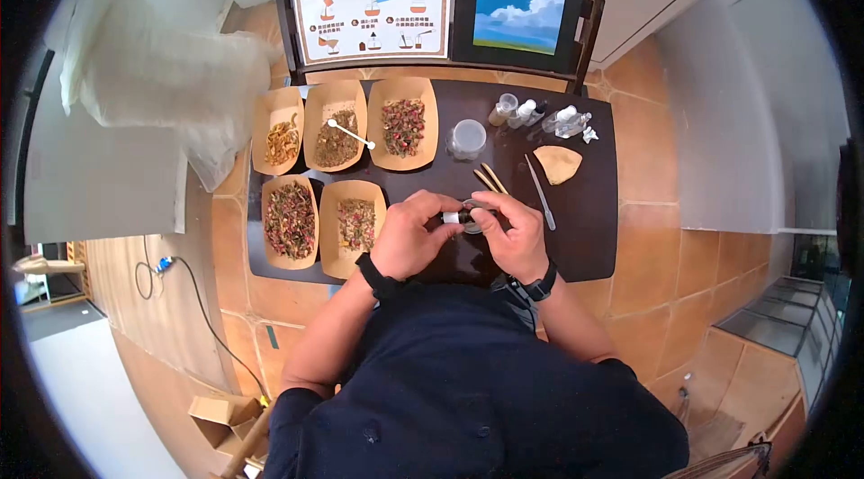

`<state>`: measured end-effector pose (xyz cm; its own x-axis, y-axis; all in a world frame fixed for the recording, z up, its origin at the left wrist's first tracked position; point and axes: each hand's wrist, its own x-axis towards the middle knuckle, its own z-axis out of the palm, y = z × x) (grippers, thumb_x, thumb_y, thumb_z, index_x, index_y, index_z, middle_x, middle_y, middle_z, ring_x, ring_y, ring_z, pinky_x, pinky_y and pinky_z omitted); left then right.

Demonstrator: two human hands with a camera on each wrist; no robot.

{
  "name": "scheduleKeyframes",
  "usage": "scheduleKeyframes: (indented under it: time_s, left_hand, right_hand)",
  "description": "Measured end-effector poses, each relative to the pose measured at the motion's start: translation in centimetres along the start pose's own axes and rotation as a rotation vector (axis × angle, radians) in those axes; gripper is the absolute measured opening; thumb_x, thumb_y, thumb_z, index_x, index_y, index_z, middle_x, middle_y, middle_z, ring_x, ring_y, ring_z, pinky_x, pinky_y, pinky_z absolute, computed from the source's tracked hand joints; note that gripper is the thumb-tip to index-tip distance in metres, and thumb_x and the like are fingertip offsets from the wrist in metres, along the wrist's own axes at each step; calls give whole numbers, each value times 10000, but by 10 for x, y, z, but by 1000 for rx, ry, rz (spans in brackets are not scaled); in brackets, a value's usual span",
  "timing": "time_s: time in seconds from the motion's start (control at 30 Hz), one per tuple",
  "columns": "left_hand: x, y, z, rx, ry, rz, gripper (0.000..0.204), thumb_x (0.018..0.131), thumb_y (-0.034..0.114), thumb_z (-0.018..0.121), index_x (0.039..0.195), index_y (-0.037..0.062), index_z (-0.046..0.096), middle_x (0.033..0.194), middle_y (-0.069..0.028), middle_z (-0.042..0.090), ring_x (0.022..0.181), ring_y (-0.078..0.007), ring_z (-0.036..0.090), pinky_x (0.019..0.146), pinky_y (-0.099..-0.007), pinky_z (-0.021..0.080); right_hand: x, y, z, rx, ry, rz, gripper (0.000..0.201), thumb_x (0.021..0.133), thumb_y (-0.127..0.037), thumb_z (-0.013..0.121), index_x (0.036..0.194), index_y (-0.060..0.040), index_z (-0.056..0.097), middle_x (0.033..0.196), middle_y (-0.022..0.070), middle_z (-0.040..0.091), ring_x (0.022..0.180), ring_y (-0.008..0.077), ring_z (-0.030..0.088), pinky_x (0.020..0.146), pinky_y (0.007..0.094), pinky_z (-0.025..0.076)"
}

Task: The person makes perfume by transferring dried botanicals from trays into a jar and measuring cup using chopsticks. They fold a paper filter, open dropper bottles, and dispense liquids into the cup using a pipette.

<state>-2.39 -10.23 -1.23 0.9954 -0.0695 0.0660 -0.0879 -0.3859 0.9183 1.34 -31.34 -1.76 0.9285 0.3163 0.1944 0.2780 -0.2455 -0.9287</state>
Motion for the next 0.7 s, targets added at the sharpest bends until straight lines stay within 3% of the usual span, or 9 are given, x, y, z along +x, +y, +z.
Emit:
scheduleKeyframes:
  time_s: [0.07,0.3,0.33,0.37,0.53,0.6,0.63,0.7]
  left_hand:
    - [0,3,1,-3,-20,2,326,850,43,908,1155,43,792,1109,-111,800,942,-267,764,819,-360,597]
    - [3,8,0,-22,-21,-46,337,818,-8,904,1135,31,799,1095,-109,813,975,-242,784,854,-350,608]
    - [3,5,0,-10,-2,38,325,842,-40,877,1148,39,800,1079,-112,789,867,-209,757,749,-322,607]
    - [4,5,-1,-2,-23,45,325,842,-40,877,1148,39,800,1079,-112,789,867,-209,757,749,-322,607]
    - [4,5,-1,52,-9,45,327,815,-50,885,1122,34,809,1090,-115,800,911,-218,753,779,-326,598]
    - [3,4,-2,70,-36,50,331,811,-47,889,1123,33,809,1092,-118,802,928,-227,760,798,-331,601]
    - [3,4,-1,79,-38,45,336,808,-44,892,1124,31,809,1094,-121,804,944,-236,768,818,-336,604]
    - [2,-1,1,88,-54,41,335,804,-44,895,1121,20,807,1099,-129,809,1002,-253,784,871,-344,610]
  right_hand:
    - [-3,7,2,30,15,67,238,1038,-202,795,1162,-2,768,924,138,807,836,238,807,711,335,596]
    - [-5,-9,-6,61,-74,125,364,976,-244,865,1209,-17,703,880,131,776,746,219,773,667,339,582]
    - [-6,-5,-5,34,-86,98,372,959,-232,877,1208,-21,699,872,122,768,726,216,762,654,342,580]
    - [-8,0,-3,6,-98,72,382,942,-220,889,1207,-25,694,863,112,760,706,213,751,640,345,577]
    - [-8,18,0,-132,-49,22,446,968,-390,850,1208,-42,705,800,131,742,685,289,753,614,382,569]
    - [-5,18,-2,-216,-157,53,497,973,-473,823,1210,-51,710,784,143,738,693,324,756,621,409,572]
    - [-6,16,-2,-211,-135,61,497,973,-473,823,1210,-51,710,784,143,738,693,324,756,621,409,572]
    - [-4,5,-1,-97,-50,46,448,936,-429,881,1145,-66,723,890,106,772,732,248,747,648,363,565]
